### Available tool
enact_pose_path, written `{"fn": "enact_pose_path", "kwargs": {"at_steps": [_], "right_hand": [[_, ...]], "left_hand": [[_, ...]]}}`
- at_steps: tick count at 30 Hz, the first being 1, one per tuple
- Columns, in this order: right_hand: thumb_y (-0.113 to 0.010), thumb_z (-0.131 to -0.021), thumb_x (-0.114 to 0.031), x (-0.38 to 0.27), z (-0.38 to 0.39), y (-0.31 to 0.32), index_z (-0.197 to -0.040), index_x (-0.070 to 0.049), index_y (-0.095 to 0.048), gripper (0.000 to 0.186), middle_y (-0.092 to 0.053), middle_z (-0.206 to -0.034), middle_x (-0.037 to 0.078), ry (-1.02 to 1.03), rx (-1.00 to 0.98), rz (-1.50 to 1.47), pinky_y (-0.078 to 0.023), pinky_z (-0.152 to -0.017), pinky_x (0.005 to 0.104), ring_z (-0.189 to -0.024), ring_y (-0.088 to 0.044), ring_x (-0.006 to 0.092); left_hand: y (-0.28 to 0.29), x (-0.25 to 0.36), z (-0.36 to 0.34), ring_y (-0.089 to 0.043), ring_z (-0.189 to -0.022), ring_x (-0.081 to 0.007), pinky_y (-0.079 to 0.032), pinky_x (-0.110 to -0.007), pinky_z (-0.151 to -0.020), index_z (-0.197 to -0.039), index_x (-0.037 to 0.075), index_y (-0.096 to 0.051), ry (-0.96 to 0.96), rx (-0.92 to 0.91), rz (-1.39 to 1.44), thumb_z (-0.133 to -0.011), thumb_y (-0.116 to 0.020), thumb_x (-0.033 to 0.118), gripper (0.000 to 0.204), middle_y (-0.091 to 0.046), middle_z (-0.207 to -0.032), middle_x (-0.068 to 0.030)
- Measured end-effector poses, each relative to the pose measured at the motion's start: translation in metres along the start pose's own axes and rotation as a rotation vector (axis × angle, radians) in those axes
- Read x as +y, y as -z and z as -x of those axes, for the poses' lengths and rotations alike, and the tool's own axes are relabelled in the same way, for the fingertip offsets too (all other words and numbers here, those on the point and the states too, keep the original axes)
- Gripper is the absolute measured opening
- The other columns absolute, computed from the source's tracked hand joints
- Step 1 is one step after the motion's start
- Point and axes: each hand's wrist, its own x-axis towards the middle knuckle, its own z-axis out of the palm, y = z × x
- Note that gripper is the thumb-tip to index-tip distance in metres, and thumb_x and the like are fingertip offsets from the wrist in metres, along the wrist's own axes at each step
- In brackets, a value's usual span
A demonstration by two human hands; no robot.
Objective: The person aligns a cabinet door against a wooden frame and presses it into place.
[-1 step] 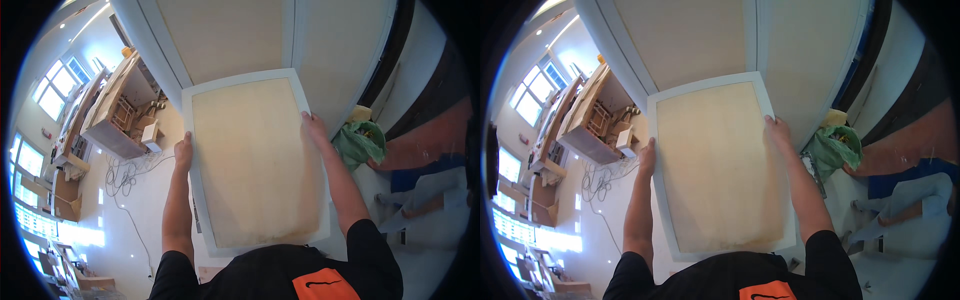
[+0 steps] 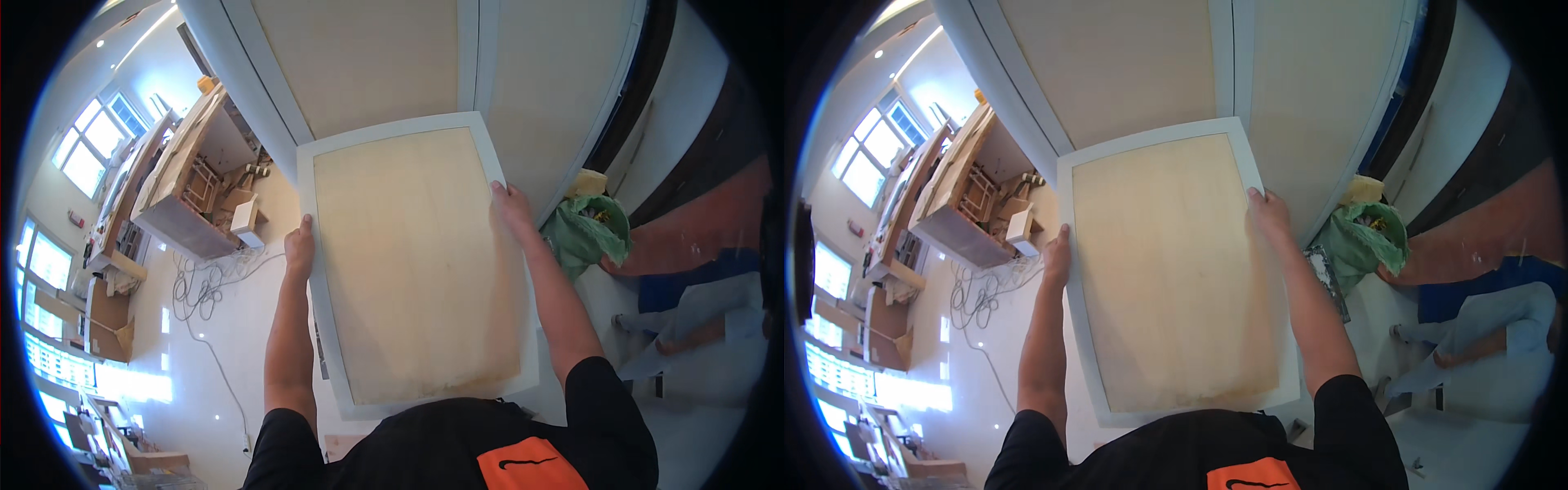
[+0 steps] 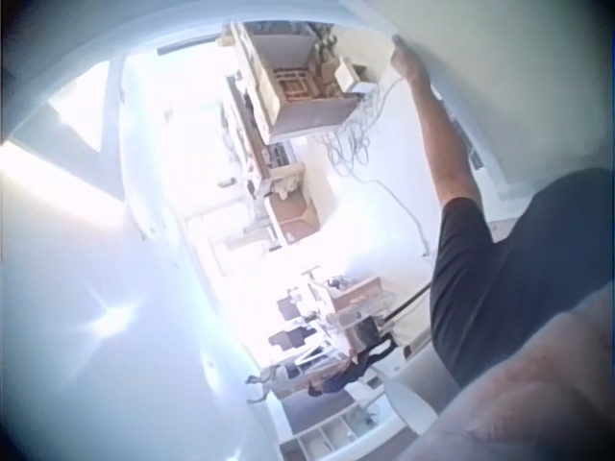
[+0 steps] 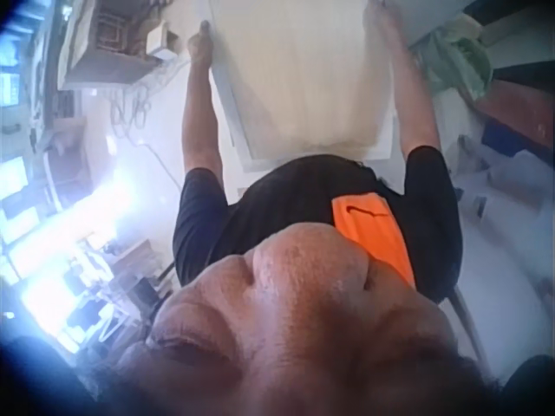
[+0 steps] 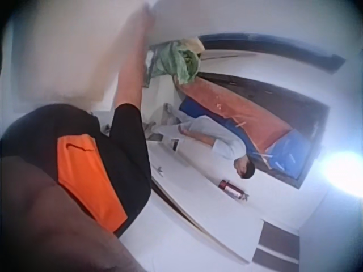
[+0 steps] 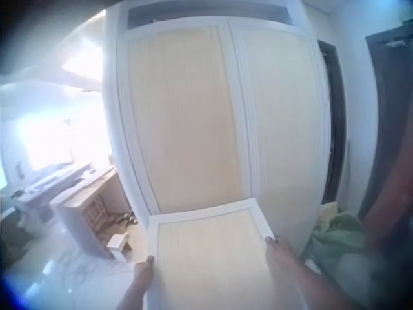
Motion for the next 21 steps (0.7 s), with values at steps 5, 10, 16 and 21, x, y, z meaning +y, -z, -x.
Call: {"fn": "enact_pose_path", "kwargs": {"at_steps": [5,10,16,21], "right_hand": [[-0.059,-0.100,-0.049,0.007,0.000,-0.024,-0.120,-0.003,-0.072,0.052,-0.075,-0.104,0.022,-0.027,-0.106,0.002,-0.053,-0.090,0.0455,-0.099,-0.072,0.0367],[-0.058,-0.100,-0.049,0.053,-0.011,-0.023,-0.119,-0.002,-0.072,0.053,-0.075,-0.106,0.023,-0.020,-0.068,0.048,-0.053,-0.090,0.0465,-0.102,-0.071,0.0394],[-0.056,-0.100,-0.050,0.067,-0.016,-0.051,-0.118,-0.001,-0.073,0.055,-0.075,-0.107,0.024,-0.012,-0.125,0.101,-0.052,-0.091,0.0474,-0.103,-0.071,0.0411],[-0.057,-0.104,-0.043,0.076,-0.018,-0.060,-0.119,0.007,-0.069,0.054,-0.074,-0.104,0.022,-0.060,-0.135,0.102,-0.052,-0.090,0.0409,-0.096,-0.068,0.0287]], "left_hand": [[0.003,-0.056,-0.026,-0.062,-0.071,-0.0306,-0.049,-0.045,-0.070,-0.091,-0.016,-0.071,-0.094,0.103,-0.263,-0.102,-0.051,0.063,0.082,-0.067,-0.074,-0.0238],[-0.029,-0.049,-0.024,-0.067,-0.100,-0.0521,-0.049,-0.052,-0.094,-0.094,-0.014,-0.073,0.059,-0.014,-0.220,-0.104,-0.043,0.062,0.082,-0.069,-0.096,-0.0382],[-0.020,-0.073,-0.035,-0.067,-0.106,-0.0512,-0.049,-0.052,-0.099,-0.096,-0.012,-0.075,0.097,-0.034,-0.293,-0.103,-0.043,0.064,0.082,-0.069,-0.101,-0.0388],[-0.022,-0.081,-0.038,-0.068,-0.093,-0.0494,-0.050,-0.050,-0.090,-0.089,-0.014,-0.072,0.037,0.008,-0.303,-0.103,-0.048,0.061,0.080,-0.070,-0.092,-0.0368]]}}
